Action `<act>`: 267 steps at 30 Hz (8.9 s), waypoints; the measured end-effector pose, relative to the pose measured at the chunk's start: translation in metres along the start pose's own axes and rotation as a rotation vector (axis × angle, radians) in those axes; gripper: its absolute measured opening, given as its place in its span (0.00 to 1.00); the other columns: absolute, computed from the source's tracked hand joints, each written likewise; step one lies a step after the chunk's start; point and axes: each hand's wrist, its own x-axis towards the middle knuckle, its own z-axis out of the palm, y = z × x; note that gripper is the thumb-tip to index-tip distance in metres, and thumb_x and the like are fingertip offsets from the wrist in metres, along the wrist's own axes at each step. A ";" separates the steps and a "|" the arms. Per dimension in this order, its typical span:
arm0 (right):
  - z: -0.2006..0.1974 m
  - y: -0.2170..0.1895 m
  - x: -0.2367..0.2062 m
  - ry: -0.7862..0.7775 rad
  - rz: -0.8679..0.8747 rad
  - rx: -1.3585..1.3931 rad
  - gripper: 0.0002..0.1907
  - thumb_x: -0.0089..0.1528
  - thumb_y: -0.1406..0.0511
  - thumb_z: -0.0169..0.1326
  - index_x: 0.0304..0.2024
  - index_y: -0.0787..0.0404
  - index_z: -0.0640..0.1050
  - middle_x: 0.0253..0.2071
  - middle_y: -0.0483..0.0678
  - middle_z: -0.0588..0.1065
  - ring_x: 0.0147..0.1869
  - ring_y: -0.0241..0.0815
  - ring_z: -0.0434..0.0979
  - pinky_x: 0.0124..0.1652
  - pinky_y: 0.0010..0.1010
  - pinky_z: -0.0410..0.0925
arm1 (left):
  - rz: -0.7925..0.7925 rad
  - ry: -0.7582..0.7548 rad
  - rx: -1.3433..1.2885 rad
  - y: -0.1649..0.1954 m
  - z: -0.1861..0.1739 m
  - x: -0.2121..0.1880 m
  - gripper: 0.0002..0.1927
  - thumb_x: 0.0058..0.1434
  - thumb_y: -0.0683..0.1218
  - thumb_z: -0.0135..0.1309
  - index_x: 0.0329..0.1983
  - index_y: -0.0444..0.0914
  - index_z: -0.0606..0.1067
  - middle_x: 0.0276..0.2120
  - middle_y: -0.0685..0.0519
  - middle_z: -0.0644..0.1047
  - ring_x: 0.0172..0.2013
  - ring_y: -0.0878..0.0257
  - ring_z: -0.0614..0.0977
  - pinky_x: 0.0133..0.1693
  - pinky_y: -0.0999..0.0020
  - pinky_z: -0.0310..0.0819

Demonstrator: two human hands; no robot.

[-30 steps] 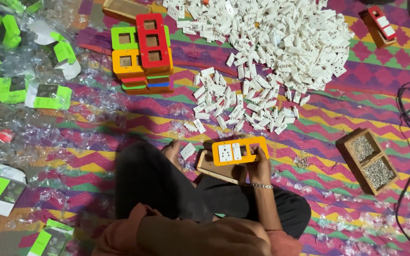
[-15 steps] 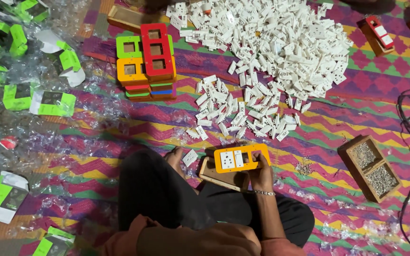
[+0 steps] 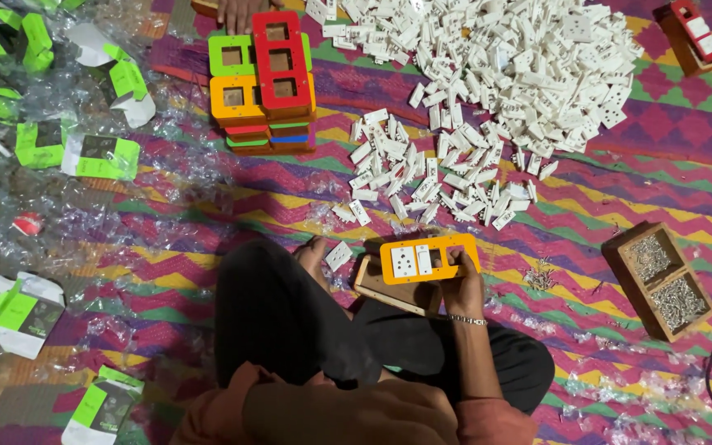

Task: The person sits on a mat and assembles small white electrical components into a yellow plastic frame. They place the components into slots, then use a screwdriver to tighten screws, securing the parts in place.

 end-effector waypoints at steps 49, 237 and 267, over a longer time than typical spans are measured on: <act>-0.006 0.003 0.008 -0.019 -0.020 0.054 0.13 0.74 0.61 0.41 0.41 0.63 0.71 0.34 0.47 0.69 0.40 0.44 0.72 0.47 0.40 0.70 | 0.029 0.123 -0.054 -0.017 0.024 0.008 0.15 0.78 0.54 0.50 0.52 0.37 0.74 0.45 0.49 0.78 0.45 0.54 0.81 0.49 0.63 0.75; 0.036 0.028 -0.020 -0.223 -0.847 -1.583 0.11 0.63 0.61 0.66 0.45 0.60 0.81 0.45 0.48 0.74 0.52 0.51 0.69 0.51 0.42 0.62 | -0.880 0.052 1.040 -0.257 -0.064 -0.121 0.47 0.37 0.40 0.68 0.65 0.31 0.67 0.54 0.43 0.71 0.57 0.44 0.69 0.48 0.45 0.68; 0.028 0.019 -0.001 -0.190 -0.189 -1.103 0.20 0.56 0.69 0.72 0.41 0.63 0.73 0.36 0.42 0.73 0.38 0.33 0.74 0.36 0.27 0.72 | -0.929 0.125 1.040 -0.284 -0.052 -0.134 0.44 0.41 0.36 0.67 0.66 0.35 0.71 0.53 0.41 0.71 0.57 0.44 0.69 0.47 0.49 0.71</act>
